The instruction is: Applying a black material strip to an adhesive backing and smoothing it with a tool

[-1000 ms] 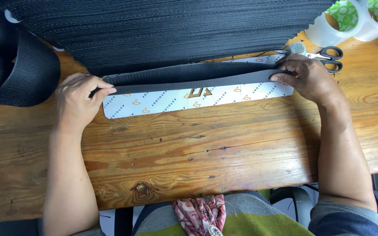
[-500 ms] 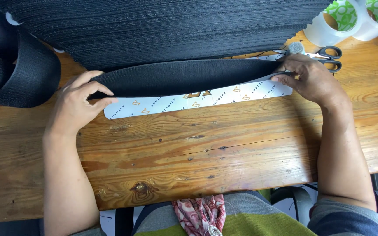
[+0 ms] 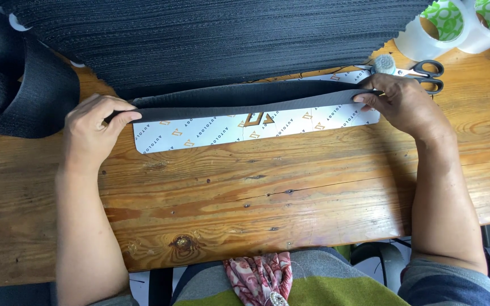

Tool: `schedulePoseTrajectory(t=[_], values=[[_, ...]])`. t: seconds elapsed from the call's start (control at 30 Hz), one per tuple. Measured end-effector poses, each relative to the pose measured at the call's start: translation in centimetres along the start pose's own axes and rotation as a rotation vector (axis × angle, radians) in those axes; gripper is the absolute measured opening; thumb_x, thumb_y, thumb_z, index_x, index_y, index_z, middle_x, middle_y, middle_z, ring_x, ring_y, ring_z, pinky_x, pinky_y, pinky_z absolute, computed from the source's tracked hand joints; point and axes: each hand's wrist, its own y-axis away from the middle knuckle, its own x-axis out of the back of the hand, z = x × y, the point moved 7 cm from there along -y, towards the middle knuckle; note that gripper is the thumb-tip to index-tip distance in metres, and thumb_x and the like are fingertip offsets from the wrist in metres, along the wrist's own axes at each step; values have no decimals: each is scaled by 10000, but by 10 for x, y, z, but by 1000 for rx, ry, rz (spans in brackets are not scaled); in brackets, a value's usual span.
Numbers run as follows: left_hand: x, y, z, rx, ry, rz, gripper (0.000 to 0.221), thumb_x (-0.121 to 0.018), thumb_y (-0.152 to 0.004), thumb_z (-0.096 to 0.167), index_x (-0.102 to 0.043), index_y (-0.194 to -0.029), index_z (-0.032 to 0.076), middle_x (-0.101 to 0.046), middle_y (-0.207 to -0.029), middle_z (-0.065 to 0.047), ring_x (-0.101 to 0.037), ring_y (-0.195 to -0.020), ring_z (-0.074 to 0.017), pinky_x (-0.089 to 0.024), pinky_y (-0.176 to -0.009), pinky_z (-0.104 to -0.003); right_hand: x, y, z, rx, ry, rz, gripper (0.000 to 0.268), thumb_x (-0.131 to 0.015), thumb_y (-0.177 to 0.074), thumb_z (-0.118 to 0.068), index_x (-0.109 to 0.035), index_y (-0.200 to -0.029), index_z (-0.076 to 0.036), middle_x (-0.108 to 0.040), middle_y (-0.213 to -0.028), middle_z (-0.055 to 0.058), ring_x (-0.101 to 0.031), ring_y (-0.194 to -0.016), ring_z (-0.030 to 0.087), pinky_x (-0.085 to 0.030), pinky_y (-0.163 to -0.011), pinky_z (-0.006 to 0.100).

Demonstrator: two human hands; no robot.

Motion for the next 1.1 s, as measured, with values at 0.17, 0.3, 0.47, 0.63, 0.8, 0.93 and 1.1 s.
schedulePoseTrajectory(t=[0.17, 0.3, 0.47, 0.63, 0.8, 0.93, 1.1], values=[[-1, 0, 2, -55, -40, 22, 139, -822, -1029, -35, -701, -961, -42, -738, -959, -161, -652, -847, -315, -496, -812, -417, -3, -3, 5, -18, 10, 7, 175, -693, -1069, -240, -698, -1009, -76, -689, -898, 52, -592, -835, 197, -429, -770, 349], [1, 0, 2, -84, -33, 64, 156, -844, -1019, -51, -699, -964, -68, -734, -963, -191, -669, -873, -337, -527, -832, -432, -5, -6, 10, 11, 7, 24, 201, -695, -1077, -240, -694, -969, -71, -664, -894, 45, -586, -856, 197, -416, -791, 331], [6, -2, 2, -14, 38, 4, 150, -874, -939, 34, -744, -979, -28, -696, -1173, -222, -667, -1109, -350, -502, -1006, -423, -4, -6, 7, 172, 6, 60, 205, -711, -1063, -180, -620, -971, -22, -562, -924, 62, -526, -863, 216, -405, -807, 345], [-3, 5, -13, 98, 33, -106, 206, -876, -890, 83, -757, -1052, 36, -616, -1358, -198, -638, -1220, -326, -522, -970, -402, -4, -5, 2, 161, -53, -1, 209, -767, -950, -142, -764, -1157, -117, -569, -1157, 75, -590, -1062, 208, -489, -922, 334], [-4, 6, -19, 76, 29, -51, 177, -895, -893, 42, -730, -924, -14, -712, -1178, -228, -681, -1074, -331, -509, -951, -406, -4, -6, 11, 127, 129, 22, 132, -809, -927, -262, -778, -1011, -164, -637, -1219, 22, -642, -997, 207, -471, -885, 335], [-1, 3, -17, 47, 71, 10, 209, -902, -921, 15, -705, -902, -52, -730, -995, -185, -684, -928, -287, -508, -857, -376, -2, -10, 12, 159, 161, 40, 200, -821, -926, -304, -750, -950, -119, -669, -1044, 10, -630, -921, 196, -457, -807, 321], [-1, 5, -19, 38, 101, 16, 207, -907, -934, -25, -704, -941, -65, -730, -993, -187, -691, -923, -280, -525, -849, -362, -2, -10, 8, 169, 86, 33, 262, -804, -975, -254, -653, -946, -42, -589, -942, 41, -563, -827, 197, -434, -774, 332]])
